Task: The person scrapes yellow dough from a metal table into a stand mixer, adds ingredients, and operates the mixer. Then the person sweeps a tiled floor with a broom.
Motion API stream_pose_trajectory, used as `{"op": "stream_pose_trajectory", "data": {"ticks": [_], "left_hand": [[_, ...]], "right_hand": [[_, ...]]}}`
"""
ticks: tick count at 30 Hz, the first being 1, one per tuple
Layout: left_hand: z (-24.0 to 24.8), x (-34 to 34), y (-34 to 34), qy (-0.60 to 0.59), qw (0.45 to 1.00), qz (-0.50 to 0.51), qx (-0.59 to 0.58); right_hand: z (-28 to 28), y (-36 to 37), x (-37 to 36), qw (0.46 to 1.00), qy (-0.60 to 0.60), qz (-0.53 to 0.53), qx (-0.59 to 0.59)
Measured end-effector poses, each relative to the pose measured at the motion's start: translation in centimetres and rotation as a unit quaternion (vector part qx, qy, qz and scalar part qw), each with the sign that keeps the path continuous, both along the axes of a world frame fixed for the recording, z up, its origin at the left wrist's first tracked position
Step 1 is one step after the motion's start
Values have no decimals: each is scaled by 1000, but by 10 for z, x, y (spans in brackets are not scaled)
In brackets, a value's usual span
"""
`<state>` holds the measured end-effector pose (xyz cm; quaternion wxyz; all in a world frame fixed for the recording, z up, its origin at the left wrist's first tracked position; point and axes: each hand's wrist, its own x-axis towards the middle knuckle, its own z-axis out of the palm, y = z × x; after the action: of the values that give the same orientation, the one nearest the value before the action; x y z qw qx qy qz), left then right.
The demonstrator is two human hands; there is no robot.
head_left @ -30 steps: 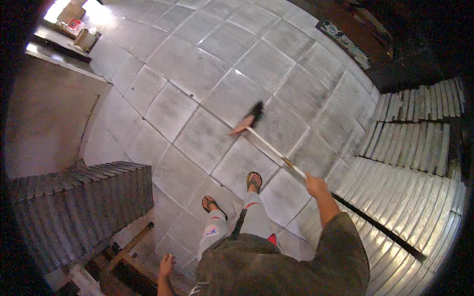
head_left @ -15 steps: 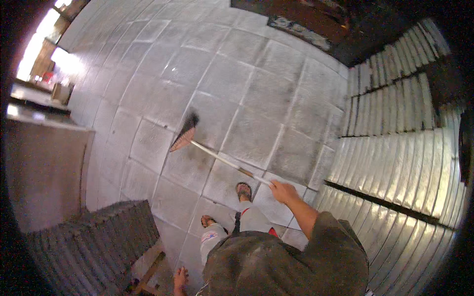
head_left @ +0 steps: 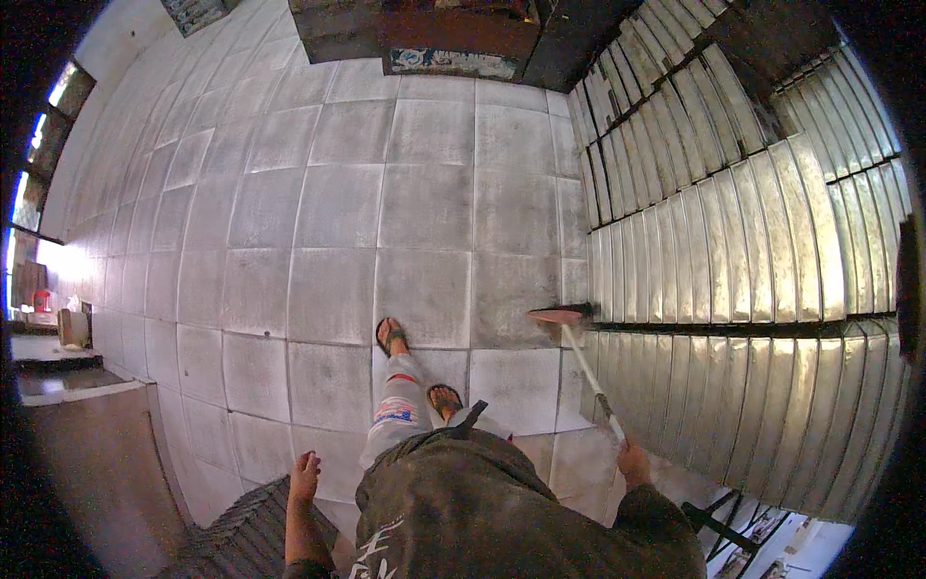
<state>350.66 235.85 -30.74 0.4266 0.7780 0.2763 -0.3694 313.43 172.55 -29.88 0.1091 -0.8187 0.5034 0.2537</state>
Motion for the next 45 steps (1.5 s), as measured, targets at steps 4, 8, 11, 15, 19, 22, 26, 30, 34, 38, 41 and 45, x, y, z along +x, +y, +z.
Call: {"op": "stream_pose_trajectory", "data": {"ticks": [4,8,11,15,19,22,26,30,34,38,41,45], "left_hand": [[-23,39,8,36,999,-24,-9],[-30,72,29,49,999,-4,19],[-18,114,37,84,994,31,57],[9,172,39,78,988,127,43],[25,202,38,48,986,161,18],[30,193,43,-8,990,141,5],[17,172,54,34,977,212,9],[-14,189,39,129,968,210,44],[-23,263,-24,99,971,208,62],[-6,356,-129,82,977,194,26],[20,397,-209,83,986,135,48],[42,435,-289,119,983,136,23]], "right_hand": [[-39,-32,87,994,-98,-52,14],[-54,-66,261,994,-68,27,84],[-51,-79,419,982,36,170,79],[-49,-25,627,943,51,309,115],[-66,121,779,898,35,400,178],[-79,205,833,818,-50,547,172],[-78,176,828,848,-15,480,223],[-40,33,757,909,-37,346,228],[19,-105,668,971,-37,202,125],[64,-222,615,991,-17,129,30],[75,-299,622,994,47,95,-32],[62,-385,688,991,113,43,-59]]}}
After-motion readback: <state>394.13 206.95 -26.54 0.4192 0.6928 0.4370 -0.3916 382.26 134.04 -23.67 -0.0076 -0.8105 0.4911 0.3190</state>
